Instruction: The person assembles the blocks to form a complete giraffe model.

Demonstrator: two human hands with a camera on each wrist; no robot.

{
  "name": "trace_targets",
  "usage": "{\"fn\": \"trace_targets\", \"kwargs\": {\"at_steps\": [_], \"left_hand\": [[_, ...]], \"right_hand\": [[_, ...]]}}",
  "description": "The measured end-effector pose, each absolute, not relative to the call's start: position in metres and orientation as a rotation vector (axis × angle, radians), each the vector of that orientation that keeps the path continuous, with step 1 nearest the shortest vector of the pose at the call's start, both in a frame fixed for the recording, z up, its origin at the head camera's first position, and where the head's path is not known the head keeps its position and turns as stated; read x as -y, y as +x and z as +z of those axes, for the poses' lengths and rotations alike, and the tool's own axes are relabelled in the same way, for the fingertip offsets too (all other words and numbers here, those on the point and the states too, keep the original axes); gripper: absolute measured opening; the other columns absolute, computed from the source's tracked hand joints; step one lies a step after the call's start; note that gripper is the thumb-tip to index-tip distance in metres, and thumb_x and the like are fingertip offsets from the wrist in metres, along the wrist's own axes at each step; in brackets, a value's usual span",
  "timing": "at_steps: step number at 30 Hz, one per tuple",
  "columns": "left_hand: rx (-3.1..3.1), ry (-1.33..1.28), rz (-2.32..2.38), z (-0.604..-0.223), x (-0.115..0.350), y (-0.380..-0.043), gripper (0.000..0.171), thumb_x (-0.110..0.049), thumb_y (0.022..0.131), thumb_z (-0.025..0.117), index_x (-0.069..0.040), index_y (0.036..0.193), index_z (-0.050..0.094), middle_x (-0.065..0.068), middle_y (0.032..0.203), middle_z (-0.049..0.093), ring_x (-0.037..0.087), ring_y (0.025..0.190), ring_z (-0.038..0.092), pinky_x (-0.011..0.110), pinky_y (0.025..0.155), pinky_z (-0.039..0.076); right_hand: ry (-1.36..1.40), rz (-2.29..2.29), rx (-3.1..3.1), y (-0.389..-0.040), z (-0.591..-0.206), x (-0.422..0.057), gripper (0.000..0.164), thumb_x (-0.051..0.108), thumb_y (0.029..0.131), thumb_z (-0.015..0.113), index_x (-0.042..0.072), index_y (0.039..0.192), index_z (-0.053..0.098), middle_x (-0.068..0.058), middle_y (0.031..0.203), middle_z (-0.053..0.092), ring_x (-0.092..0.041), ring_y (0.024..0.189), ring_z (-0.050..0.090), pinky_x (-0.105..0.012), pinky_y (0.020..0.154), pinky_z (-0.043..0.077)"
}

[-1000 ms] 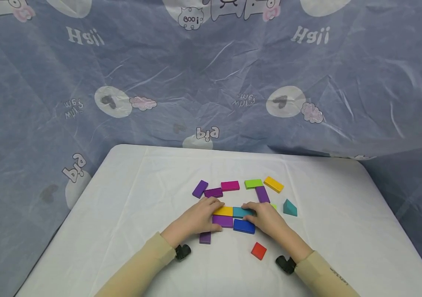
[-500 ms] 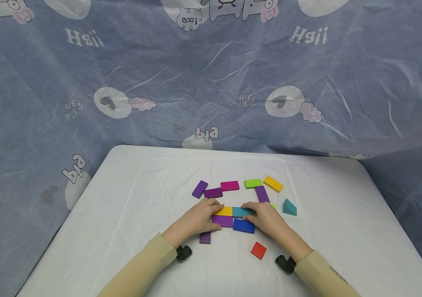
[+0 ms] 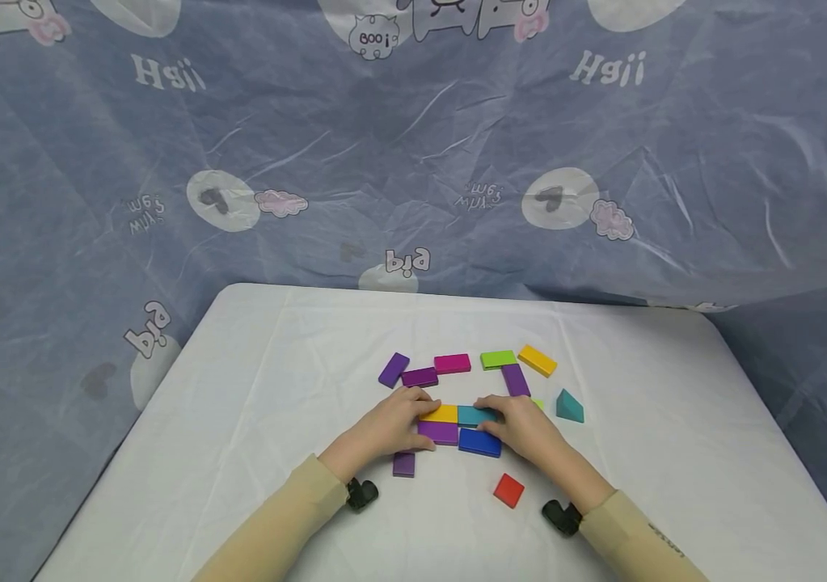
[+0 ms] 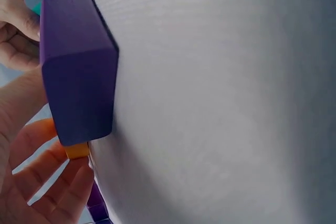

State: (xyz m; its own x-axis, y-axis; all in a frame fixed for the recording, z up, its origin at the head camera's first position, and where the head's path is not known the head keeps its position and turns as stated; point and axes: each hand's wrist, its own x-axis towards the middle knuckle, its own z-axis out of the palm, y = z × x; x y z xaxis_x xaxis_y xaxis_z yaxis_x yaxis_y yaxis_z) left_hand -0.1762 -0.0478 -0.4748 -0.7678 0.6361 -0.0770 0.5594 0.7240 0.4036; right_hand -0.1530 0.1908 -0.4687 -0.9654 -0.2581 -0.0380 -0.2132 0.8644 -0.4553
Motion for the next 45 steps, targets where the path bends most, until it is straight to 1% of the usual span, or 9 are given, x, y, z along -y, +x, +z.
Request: {"fn": "trace_targets", "kwargs": {"at_steps": [6, 10, 15, 17, 21, 23, 26, 36, 45], "left_hand": [[-2.713, 0.94, 0.559, -0.474, 0.048, -0.177, 0.068, -0.04, 0.083, 0.078, -0.014, 0.141, 0.056, 0.003, 0.129, 0.06, 0.017, 0.117, 0.054, 0.031, 0.107, 0.046], [-2.708, 0.935, 0.574, -0.473, 0.048, -0.177, 0.067, -0.04, 0.082, 0.079, -0.013, 0.139, 0.057, 0.002, 0.127, 0.06, 0.016, 0.115, 0.055, 0.03, 0.106, 0.047], [-2.705, 0.93, 0.582, -0.475, 0.047, -0.177, 0.066, -0.04, 0.081, 0.08, -0.013, 0.138, 0.059, 0.001, 0.125, 0.061, 0.014, 0.113, 0.055, 0.029, 0.106, 0.047], [-2.705, 0.928, 0.585, -0.475, 0.047, -0.177, 0.066, -0.04, 0.081, 0.08, -0.013, 0.138, 0.059, 0.001, 0.124, 0.061, 0.014, 0.113, 0.055, 0.029, 0.105, 0.047], [-2.706, 0.932, 0.586, -0.476, 0.047, -0.176, 0.066, -0.04, 0.081, 0.081, -0.013, 0.138, 0.059, 0.001, 0.123, 0.061, 0.014, 0.112, 0.055, 0.028, 0.104, 0.047], [-2.711, 0.938, 0.577, -0.477, 0.047, -0.177, 0.066, -0.04, 0.081, 0.08, -0.013, 0.137, 0.059, 0.0, 0.122, 0.061, 0.014, 0.111, 0.055, 0.028, 0.104, 0.047], [-2.72, 0.943, 0.563, -0.477, 0.048, -0.178, 0.066, -0.041, 0.081, 0.08, -0.014, 0.137, 0.06, 0.0, 0.122, 0.061, 0.014, 0.112, 0.054, 0.028, 0.105, 0.047], [-2.722, 0.945, 0.558, -0.475, 0.048, -0.178, 0.066, -0.041, 0.081, 0.08, -0.014, 0.137, 0.059, 0.001, 0.124, 0.061, 0.014, 0.113, 0.053, 0.028, 0.106, 0.046], [-2.722, 0.955, 0.557, -0.476, 0.048, -0.178, 0.065, -0.04, 0.082, 0.08, -0.013, 0.138, 0.059, 0.001, 0.125, 0.061, 0.015, 0.113, 0.053, 0.028, 0.106, 0.046]], "right_hand": [[-0.358, -0.703, -2.924, -0.152, -0.467, -0.19, 0.037, 0.023, 0.087, 0.076, 0.012, 0.122, 0.07, -0.009, 0.119, 0.072, -0.029, 0.113, 0.066, -0.044, 0.096, 0.055], [-0.359, -0.709, -2.921, -0.15, -0.466, -0.19, 0.039, 0.025, 0.089, 0.073, 0.012, 0.126, 0.068, -0.009, 0.124, 0.07, -0.03, 0.12, 0.063, -0.047, 0.099, 0.052], [-0.377, -0.716, -2.981, -0.146, -0.463, -0.19, 0.037, 0.024, 0.09, 0.073, 0.01, 0.124, 0.069, -0.01, 0.128, 0.067, -0.031, 0.123, 0.06, -0.049, 0.101, 0.051], [-0.384, -0.688, -3.02, -0.142, -0.46, -0.19, 0.035, 0.024, 0.089, 0.074, 0.011, 0.121, 0.07, -0.01, 0.124, 0.067, -0.03, 0.119, 0.061, -0.048, 0.099, 0.052], [-0.401, -0.662, -3.072, -0.132, -0.455, -0.191, 0.027, 0.023, 0.085, 0.078, 0.013, 0.109, 0.074, -0.004, 0.108, 0.068, -0.023, 0.102, 0.065, -0.041, 0.089, 0.058], [-0.401, -0.654, -3.076, -0.127, -0.452, -0.191, 0.023, 0.023, 0.083, 0.08, 0.015, 0.104, 0.075, -0.001, 0.1, 0.067, -0.018, 0.094, 0.063, -0.036, 0.084, 0.059], [-0.401, -0.625, -3.055, -0.121, -0.45, -0.191, 0.022, 0.023, 0.08, 0.082, 0.016, 0.099, 0.075, 0.002, 0.094, 0.065, -0.015, 0.087, 0.061, -0.033, 0.08, 0.059], [-0.411, -0.523, -3.034, -0.113, -0.454, -0.187, 0.025, 0.021, 0.074, 0.087, 0.015, 0.095, 0.075, 0.004, 0.088, 0.064, -0.01, 0.081, 0.058, -0.032, 0.08, 0.058], [-0.46, -0.482, -3.056, -0.113, -0.458, -0.185, 0.027, 0.018, 0.073, 0.087, 0.013, 0.096, 0.074, 0.004, 0.086, 0.061, -0.007, 0.076, 0.053, -0.027, 0.076, 0.057]]}}
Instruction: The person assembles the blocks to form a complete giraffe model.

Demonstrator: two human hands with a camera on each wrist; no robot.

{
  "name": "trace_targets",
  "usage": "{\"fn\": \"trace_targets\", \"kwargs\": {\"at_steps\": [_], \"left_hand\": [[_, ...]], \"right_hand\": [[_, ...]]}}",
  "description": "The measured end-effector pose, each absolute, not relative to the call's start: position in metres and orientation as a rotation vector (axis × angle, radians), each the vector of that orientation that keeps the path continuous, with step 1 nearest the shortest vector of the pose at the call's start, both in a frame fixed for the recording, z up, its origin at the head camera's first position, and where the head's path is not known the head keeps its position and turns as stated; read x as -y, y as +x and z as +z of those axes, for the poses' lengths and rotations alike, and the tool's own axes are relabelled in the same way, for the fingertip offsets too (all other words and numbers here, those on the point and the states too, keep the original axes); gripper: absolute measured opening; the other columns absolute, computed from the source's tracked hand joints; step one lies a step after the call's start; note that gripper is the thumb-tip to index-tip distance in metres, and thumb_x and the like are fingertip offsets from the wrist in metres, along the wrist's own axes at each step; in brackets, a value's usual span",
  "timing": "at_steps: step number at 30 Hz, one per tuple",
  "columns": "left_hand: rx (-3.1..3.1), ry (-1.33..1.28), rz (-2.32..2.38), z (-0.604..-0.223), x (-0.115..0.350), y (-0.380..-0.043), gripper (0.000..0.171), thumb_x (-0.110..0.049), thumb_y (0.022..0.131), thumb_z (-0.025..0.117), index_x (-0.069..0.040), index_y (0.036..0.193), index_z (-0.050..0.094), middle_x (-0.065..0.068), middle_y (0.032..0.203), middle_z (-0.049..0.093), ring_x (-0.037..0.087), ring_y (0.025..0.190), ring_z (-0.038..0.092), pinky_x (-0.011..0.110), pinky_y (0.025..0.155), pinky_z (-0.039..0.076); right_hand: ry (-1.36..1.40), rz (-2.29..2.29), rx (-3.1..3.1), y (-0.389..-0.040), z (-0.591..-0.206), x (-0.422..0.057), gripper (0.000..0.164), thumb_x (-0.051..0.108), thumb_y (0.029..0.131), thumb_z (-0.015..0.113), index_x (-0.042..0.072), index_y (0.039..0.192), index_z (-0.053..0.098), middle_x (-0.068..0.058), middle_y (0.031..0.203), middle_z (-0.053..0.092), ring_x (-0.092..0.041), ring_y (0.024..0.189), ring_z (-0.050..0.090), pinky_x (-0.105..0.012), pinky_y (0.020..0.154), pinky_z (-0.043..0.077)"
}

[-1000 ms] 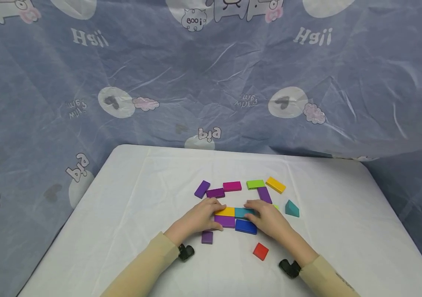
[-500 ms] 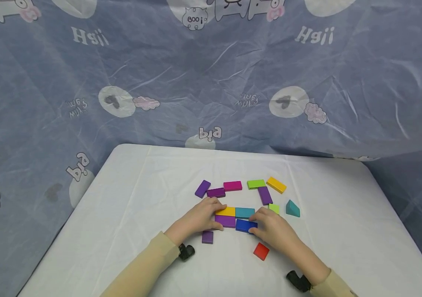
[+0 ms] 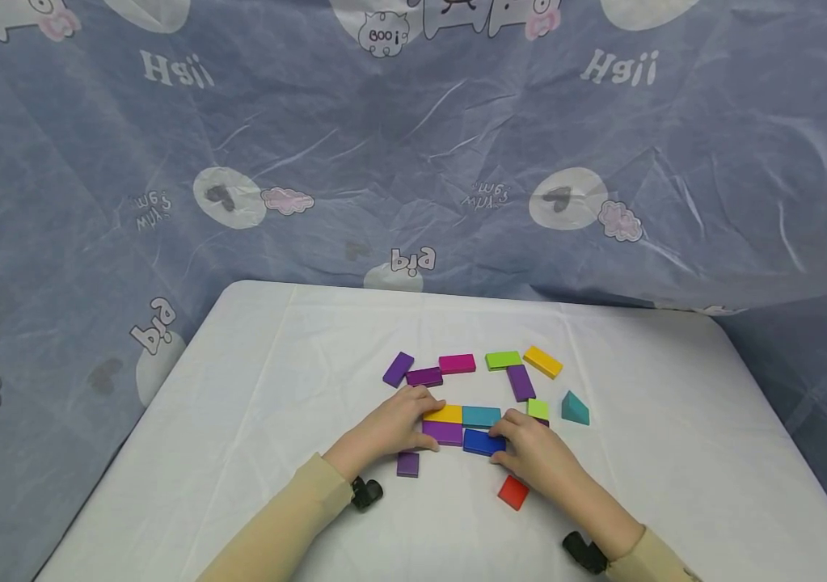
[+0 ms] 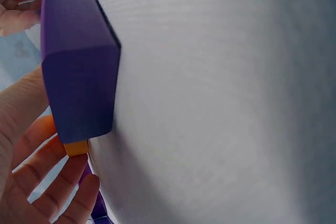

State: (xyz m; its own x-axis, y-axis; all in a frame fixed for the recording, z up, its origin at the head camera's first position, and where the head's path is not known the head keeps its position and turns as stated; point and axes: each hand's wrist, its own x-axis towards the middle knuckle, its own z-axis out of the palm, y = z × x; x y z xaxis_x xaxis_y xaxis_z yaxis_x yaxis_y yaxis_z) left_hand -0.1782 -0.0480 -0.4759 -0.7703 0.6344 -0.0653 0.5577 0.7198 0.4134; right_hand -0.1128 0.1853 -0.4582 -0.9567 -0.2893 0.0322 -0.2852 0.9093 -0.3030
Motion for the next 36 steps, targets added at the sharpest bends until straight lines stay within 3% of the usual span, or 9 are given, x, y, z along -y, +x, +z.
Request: {"fn": "trace_targets", "kwargs": {"at_steps": [20, 30, 36], "left_hand": [[-2.716, 0.957, 0.579, -0.476, 0.049, -0.178, 0.065, -0.04, 0.082, 0.08, -0.014, 0.138, 0.059, 0.0, 0.124, 0.061, 0.014, 0.114, 0.052, 0.028, 0.106, 0.045], [-2.72, 0.947, 0.577, -0.477, 0.049, -0.179, 0.065, -0.04, 0.081, 0.08, -0.014, 0.137, 0.059, 0.0, 0.123, 0.061, 0.014, 0.114, 0.052, 0.028, 0.106, 0.045], [-2.718, 0.943, 0.574, -0.476, 0.049, -0.178, 0.065, -0.041, 0.081, 0.08, -0.014, 0.137, 0.059, 0.0, 0.124, 0.061, 0.014, 0.114, 0.052, 0.029, 0.106, 0.046]], "right_hand": [[-0.538, -0.522, -3.072, -0.119, -0.462, -0.188, 0.026, 0.015, 0.075, 0.086, 0.01, 0.098, 0.074, 0.002, 0.088, 0.058, -0.009, 0.077, 0.054, -0.025, 0.074, 0.057], [-0.547, -0.562, -3.091, -0.121, -0.462, -0.19, 0.026, 0.014, 0.074, 0.086, 0.009, 0.096, 0.073, 0.001, 0.086, 0.056, -0.007, 0.073, 0.05, -0.022, 0.066, 0.052], [-0.486, -0.533, -3.124, -0.123, -0.462, -0.19, 0.041, 0.024, 0.07, 0.09, 0.01, 0.104, 0.072, 0.0, 0.092, 0.056, -0.01, 0.079, 0.054, -0.027, 0.074, 0.058]]}}
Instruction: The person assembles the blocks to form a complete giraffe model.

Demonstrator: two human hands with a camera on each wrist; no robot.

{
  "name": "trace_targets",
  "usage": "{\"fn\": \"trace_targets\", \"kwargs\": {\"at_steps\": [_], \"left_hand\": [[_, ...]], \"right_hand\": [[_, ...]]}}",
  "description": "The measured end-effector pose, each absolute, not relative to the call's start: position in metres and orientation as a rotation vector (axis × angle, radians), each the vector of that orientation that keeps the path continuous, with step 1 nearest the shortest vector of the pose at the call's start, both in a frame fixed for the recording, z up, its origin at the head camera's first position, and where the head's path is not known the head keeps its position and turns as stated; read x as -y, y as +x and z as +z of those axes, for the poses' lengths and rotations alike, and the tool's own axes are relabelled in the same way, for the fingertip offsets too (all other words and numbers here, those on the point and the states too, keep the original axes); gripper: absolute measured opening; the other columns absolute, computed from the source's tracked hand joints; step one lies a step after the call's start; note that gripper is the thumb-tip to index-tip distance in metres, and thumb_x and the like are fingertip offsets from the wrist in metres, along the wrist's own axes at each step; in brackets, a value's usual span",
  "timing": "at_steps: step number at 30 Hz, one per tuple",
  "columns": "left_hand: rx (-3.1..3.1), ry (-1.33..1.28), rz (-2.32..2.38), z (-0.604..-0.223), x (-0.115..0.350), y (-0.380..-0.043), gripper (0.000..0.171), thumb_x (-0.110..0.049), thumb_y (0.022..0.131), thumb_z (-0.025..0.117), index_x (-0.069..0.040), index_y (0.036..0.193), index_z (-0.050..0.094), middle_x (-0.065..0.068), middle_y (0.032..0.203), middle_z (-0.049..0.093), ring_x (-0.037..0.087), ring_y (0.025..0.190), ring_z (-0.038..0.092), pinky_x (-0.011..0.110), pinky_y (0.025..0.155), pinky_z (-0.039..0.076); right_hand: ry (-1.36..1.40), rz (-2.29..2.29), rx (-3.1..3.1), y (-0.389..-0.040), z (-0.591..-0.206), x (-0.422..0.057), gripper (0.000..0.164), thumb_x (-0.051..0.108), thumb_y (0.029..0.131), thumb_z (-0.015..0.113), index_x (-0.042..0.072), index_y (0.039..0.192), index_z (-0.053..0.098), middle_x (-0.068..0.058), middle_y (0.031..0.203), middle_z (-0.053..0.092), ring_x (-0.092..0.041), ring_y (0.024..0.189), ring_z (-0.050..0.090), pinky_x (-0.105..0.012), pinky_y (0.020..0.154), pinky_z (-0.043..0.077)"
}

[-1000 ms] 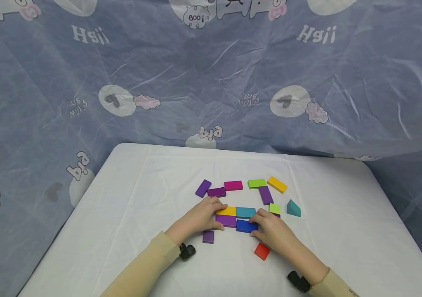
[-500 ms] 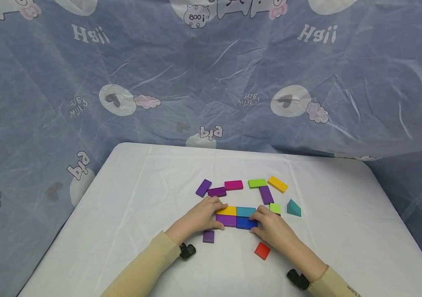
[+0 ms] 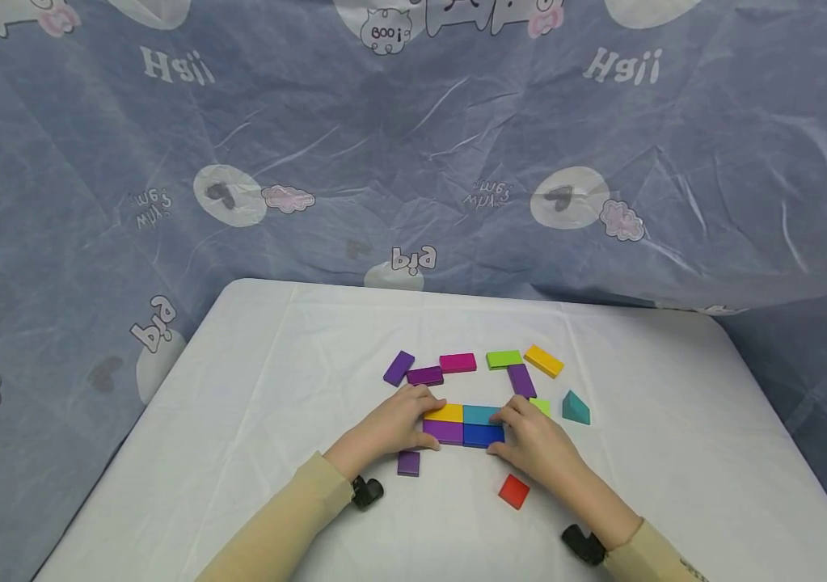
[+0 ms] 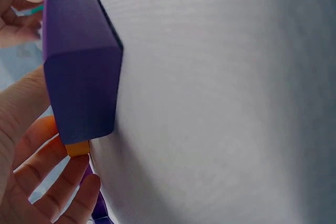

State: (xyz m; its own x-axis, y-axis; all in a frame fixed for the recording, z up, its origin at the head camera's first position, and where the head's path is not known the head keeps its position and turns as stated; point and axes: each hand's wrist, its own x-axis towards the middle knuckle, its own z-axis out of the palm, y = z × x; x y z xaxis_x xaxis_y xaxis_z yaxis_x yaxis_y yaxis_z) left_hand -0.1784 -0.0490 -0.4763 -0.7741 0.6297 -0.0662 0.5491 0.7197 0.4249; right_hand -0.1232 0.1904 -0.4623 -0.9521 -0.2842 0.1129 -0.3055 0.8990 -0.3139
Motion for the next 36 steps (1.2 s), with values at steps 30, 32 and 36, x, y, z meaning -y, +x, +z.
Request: {"fn": "trace_targets", "kwargs": {"at_steps": [30, 32, 36], "left_hand": [[-2.698, 0.934, 0.627, -0.474, 0.047, -0.177, 0.065, -0.038, 0.082, 0.08, -0.012, 0.137, 0.059, 0.002, 0.124, 0.061, 0.017, 0.114, 0.052, 0.032, 0.106, 0.046], [-2.696, 0.932, 0.636, -0.474, 0.047, -0.176, 0.065, -0.038, 0.082, 0.08, -0.012, 0.137, 0.059, 0.003, 0.126, 0.061, 0.018, 0.115, 0.053, 0.033, 0.107, 0.045], [-2.694, 0.932, 0.625, -0.476, 0.047, -0.177, 0.065, -0.038, 0.082, 0.079, -0.012, 0.138, 0.058, 0.003, 0.129, 0.06, 0.019, 0.119, 0.052, 0.034, 0.108, 0.044]], "right_hand": [[0.364, 0.633, 3.274, -0.138, -0.463, -0.192, 0.075, 0.035, 0.078, 0.083, 0.008, 0.141, 0.052, -0.017, 0.149, 0.047, -0.039, 0.139, 0.042, -0.057, 0.106, 0.044], [0.366, 0.649, 3.276, -0.138, -0.463, -0.192, 0.075, 0.034, 0.079, 0.082, 0.007, 0.142, 0.052, -0.017, 0.15, 0.047, -0.039, 0.14, 0.041, -0.057, 0.107, 0.043], [0.361, 0.671, 3.28, -0.139, -0.462, -0.193, 0.074, 0.033, 0.079, 0.082, 0.007, 0.142, 0.052, -0.017, 0.151, 0.046, -0.04, 0.141, 0.04, -0.057, 0.108, 0.041]]}}
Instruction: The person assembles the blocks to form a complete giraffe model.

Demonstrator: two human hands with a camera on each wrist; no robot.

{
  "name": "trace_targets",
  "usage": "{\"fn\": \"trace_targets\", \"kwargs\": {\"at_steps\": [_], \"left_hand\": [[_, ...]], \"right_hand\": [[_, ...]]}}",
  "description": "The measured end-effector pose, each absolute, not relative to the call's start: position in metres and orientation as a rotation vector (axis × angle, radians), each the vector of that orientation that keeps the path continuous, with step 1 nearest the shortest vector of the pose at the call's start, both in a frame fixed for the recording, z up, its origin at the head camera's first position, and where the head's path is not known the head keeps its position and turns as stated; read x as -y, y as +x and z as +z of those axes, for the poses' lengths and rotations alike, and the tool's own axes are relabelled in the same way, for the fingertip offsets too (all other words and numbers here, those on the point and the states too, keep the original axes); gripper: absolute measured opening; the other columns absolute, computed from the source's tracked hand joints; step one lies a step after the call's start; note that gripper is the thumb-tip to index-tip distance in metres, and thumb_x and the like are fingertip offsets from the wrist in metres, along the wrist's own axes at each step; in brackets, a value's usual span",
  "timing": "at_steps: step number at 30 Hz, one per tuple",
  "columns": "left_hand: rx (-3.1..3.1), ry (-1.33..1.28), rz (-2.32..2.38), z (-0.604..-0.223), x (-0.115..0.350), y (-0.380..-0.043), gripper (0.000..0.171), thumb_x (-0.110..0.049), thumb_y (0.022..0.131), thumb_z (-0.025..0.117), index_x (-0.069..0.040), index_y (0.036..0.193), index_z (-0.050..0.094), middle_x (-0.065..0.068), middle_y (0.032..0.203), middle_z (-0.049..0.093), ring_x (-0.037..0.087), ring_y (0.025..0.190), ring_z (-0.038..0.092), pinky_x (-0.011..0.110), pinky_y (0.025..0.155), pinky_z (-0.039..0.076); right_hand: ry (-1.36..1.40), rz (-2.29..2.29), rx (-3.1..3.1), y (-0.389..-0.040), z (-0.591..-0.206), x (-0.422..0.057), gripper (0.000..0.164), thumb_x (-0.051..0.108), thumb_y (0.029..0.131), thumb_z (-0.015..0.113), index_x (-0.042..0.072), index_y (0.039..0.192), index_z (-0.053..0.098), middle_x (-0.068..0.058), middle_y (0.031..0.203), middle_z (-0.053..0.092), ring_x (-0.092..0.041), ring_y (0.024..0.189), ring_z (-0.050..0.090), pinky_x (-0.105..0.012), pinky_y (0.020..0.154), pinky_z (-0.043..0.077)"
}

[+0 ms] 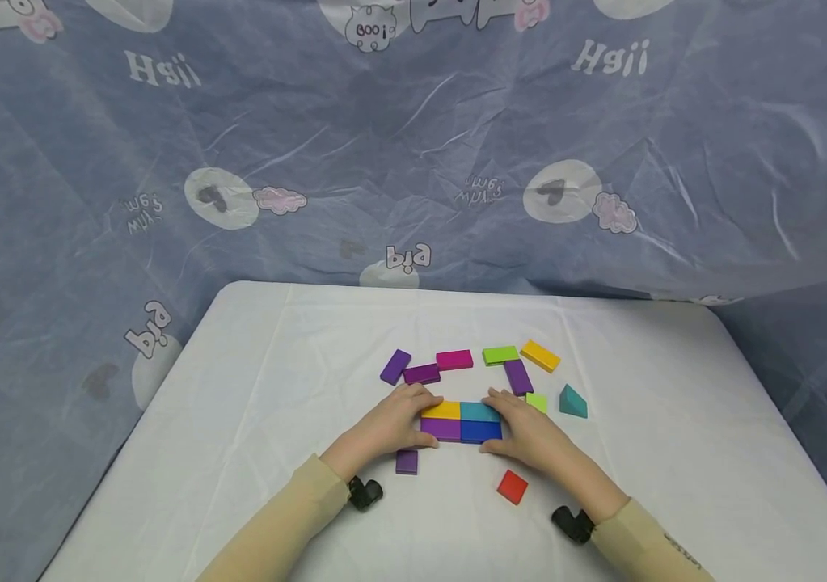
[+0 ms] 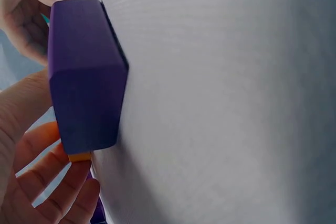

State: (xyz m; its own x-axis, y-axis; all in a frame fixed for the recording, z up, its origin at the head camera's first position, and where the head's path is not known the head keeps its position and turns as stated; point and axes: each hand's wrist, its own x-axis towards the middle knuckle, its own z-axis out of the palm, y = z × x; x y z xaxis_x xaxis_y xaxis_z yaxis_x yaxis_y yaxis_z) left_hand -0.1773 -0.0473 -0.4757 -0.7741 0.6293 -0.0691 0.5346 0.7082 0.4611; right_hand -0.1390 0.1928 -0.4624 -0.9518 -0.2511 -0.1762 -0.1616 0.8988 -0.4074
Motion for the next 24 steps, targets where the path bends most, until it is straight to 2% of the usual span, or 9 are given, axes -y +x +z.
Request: {"fn": "trace_targets", "kwargs": {"at_steps": [11, 24], "left_hand": [[-2.679, 0.9, 0.628, -0.4783, 0.0471, -0.1795, 0.066, -0.039, 0.082, 0.079, -0.014, 0.14, 0.057, 0.002, 0.132, 0.059, 0.018, 0.123, 0.051, 0.034, 0.11, 0.043], [-2.697, 0.942, 0.637, -0.479, 0.0469, -0.1784, 0.066, -0.041, 0.082, 0.08, -0.012, 0.137, 0.059, 0.003, 0.131, 0.061, 0.019, 0.122, 0.052, 0.034, 0.111, 0.042]], "right_hand": [[-0.338, -0.595, -2.837, -0.1412, -0.4633, -0.1951, 0.073, 0.035, 0.079, 0.082, 0.007, 0.14, 0.054, -0.018, 0.15, 0.047, -0.041, 0.14, 0.041, -0.057, 0.107, 0.042], [-0.362, -0.611, -2.829, -0.1419, -0.4648, -0.198, 0.072, 0.034, 0.079, 0.082, 0.008, 0.14, 0.054, -0.017, 0.15, 0.047, -0.041, 0.14, 0.041, -0.057, 0.107, 0.042]]}}
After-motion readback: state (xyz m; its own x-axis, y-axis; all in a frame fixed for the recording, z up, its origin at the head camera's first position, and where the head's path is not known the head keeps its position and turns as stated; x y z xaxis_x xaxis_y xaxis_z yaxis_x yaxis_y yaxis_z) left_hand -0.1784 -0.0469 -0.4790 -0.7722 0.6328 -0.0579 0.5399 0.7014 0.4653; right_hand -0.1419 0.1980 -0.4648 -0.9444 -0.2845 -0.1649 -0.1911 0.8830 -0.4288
